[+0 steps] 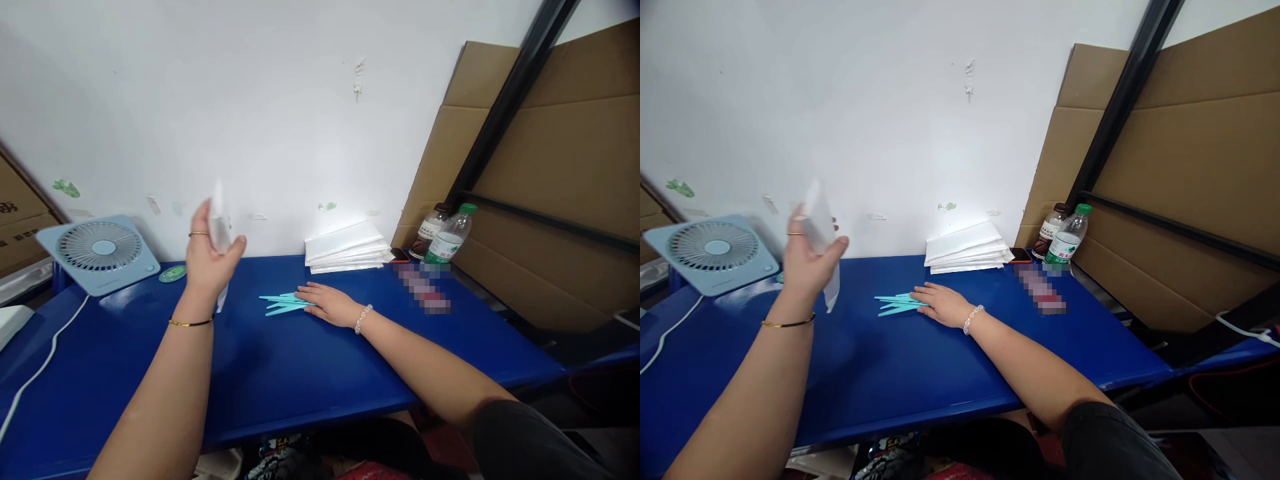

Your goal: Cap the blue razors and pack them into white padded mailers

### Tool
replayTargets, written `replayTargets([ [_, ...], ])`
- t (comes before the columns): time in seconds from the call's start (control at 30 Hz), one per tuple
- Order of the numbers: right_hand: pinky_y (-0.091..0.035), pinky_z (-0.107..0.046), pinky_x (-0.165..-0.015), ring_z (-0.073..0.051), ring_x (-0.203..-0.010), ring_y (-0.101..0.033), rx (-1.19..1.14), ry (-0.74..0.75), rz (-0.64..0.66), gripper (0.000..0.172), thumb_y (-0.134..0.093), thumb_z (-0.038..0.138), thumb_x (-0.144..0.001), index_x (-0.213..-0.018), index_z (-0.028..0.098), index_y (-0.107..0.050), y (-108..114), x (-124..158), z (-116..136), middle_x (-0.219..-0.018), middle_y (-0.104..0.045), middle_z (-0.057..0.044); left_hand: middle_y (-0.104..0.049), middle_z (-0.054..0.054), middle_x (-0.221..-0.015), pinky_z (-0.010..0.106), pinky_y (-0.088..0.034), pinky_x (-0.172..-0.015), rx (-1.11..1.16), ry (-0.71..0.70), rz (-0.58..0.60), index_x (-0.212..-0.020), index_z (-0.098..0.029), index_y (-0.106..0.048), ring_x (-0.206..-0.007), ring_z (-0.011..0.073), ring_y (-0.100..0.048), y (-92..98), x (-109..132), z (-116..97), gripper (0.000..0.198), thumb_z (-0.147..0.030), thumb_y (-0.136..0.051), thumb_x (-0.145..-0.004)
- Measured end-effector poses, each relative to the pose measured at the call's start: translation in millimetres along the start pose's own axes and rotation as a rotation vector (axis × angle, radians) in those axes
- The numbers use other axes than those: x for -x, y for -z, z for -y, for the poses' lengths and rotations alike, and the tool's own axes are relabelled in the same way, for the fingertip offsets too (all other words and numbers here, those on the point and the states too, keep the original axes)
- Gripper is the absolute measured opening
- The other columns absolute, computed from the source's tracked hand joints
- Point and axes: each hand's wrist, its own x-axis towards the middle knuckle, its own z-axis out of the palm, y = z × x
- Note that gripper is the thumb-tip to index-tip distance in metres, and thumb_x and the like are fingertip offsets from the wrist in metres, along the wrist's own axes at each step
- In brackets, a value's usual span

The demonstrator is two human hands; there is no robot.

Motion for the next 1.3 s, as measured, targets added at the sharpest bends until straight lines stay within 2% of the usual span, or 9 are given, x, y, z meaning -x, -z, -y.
replayTargets([
  [0.17, -0.026, -0.040, -0.114, -0.020, -0.137, -0.031, -0.001, 0.080, 0.073, 0.047, -0.041, 0.034, -0.095, -0.141, 0.030, -0.038, 12.9, 27.5, -1.2, -0.146, -0.039, 0.001, -0.057, 0.017, -0.122, 0.056, -0.018, -0.107, -0.653, 0.028, 0.400, -0.128, -0.024, -0.052, -0.120, 0.0402, -0.046, -10.4, 15.2, 61.6, 0.078, -0.035, -0.078, -0.055],
  [0.33, -0.026, -0.041, -0.114, -0.020, -0.137, -0.030, 0.013, 0.032, 0.076, 0.048, -0.040, 0.034, -0.095, -0.143, 0.032, -0.035, 23.2, 61.6, 3.4, -0.147, -0.037, 0.001, -0.059, 0.018, -0.120, 0.064, -0.011, -0.103, -0.765, 0.149, 0.720, -0.113, -0.024, -0.062, -0.124, 0.0424, -0.040, -19.5, 31.6, 105.5, 0.072, -0.051, -0.080, -0.049],
  [0.5, -0.013, -0.048, -0.114, -0.023, -0.139, -0.025, 0.103, 0.046, -0.005, 0.046, -0.040, 0.035, -0.095, -0.141, 0.034, -0.036, 31.0, 66.3, 12.1, -0.146, -0.039, 0.001, -0.062, 0.013, -0.116, 0.049, -0.021, -0.108, -0.360, 0.180, 0.535, -0.097, -0.023, -0.069, -0.126, 0.0351, -0.041, -27.6, 32.1, 82.3, 0.050, -0.043, -0.081, -0.053],
  [0.6, -0.022, -0.048, -0.107, -0.027, -0.127, -0.040, 0.240, 0.045, -0.067, 0.037, -0.038, 0.035, -0.096, -0.129, 0.027, -0.052, 42.6, 54.6, 13.6, -0.128, -0.057, -0.007, -0.067, 0.009, -0.103, 0.037, -0.038, -0.095, -0.156, 0.202, 0.717, -0.098, -0.024, -0.069, -0.102, 0.0280, -0.058, -38.3, 39.5, 49.2, 0.030, -0.043, -0.065, -0.075],
  [0.73, -0.033, -0.037, -0.083, -0.023, -0.084, -0.057, 0.440, -0.031, -0.046, 0.033, -0.036, 0.037, -0.096, -0.098, 0.017, -0.062, 55.7, 29.6, 6.3, -0.084, -0.066, -0.010, -0.068, 0.006, -0.083, 0.030, -0.043, -0.078, -0.107, 0.119, 0.936, -0.082, -0.025, -0.069, -0.078, 0.0238, -0.061, -54.8, 60.4, 27.1, 0.020, -0.041, -0.070, -0.072],
  [0.83, -0.032, -0.032, -0.075, -0.020, -0.074, -0.056, 0.475, -0.016, -0.015, 0.030, -0.040, 0.040, -0.095, -0.096, 0.017, -0.059, 57.8, 16.7, -4.2, -0.078, -0.065, -0.007, -0.058, 0.001, -0.055, 0.029, -0.043, -0.070, -0.163, 0.060, 0.871, -0.060, -0.024, -0.061, -0.056, 0.0198, -0.056, -62.2, 69.7, 35.4, 0.026, -0.046, -0.074, -0.066],
  [0.93, -0.031, -0.030, -0.072, -0.018, -0.072, -0.057, 0.481, -0.020, -0.015, 0.029, -0.042, 0.040, -0.095, -0.092, 0.017, -0.059, 55.3, 15.5, -15.5, -0.079, -0.066, -0.006, -0.055, 0.000, -0.051, 0.027, -0.043, -0.064, -0.199, 0.009, 0.772, -0.055, -0.025, -0.059, -0.050, 0.0177, -0.052, -62.4, 66.9, 53.7, 0.032, -0.052, -0.074, -0.063],
  [1.1, -0.031, -0.029, -0.070, -0.017, -0.068, -0.057, 0.507, -0.069, -0.002, 0.035, -0.039, 0.035, -0.096, -0.079, 0.016, -0.062, 54.4, 25.5, -37.5, -0.074, -0.066, -0.007, -0.060, 0.003, -0.061, 0.027, -0.042, -0.069, -0.224, 0.042, 0.829, -0.071, -0.028, -0.070, -0.062, 0.0194, -0.057, -57.7, 57.7, 79.7, 0.020, -0.046, -0.074, -0.065],
  [1.3, -0.035, -0.031, -0.076, -0.019, -0.078, -0.059, 0.430, -0.173, -0.009, 0.026, -0.048, 0.034, -0.092, -0.087, 0.018, -0.068, 69.7, 43.1, -60.3, -0.084, -0.067, -0.007, -0.058, 0.004, -0.072, 0.030, -0.042, -0.079, -0.384, 0.040, 0.870, -0.088, -0.029, -0.073, -0.069, 0.0206, -0.058, -54.6, 58.5, 92.2, 0.021, -0.040, -0.069, -0.070],
])
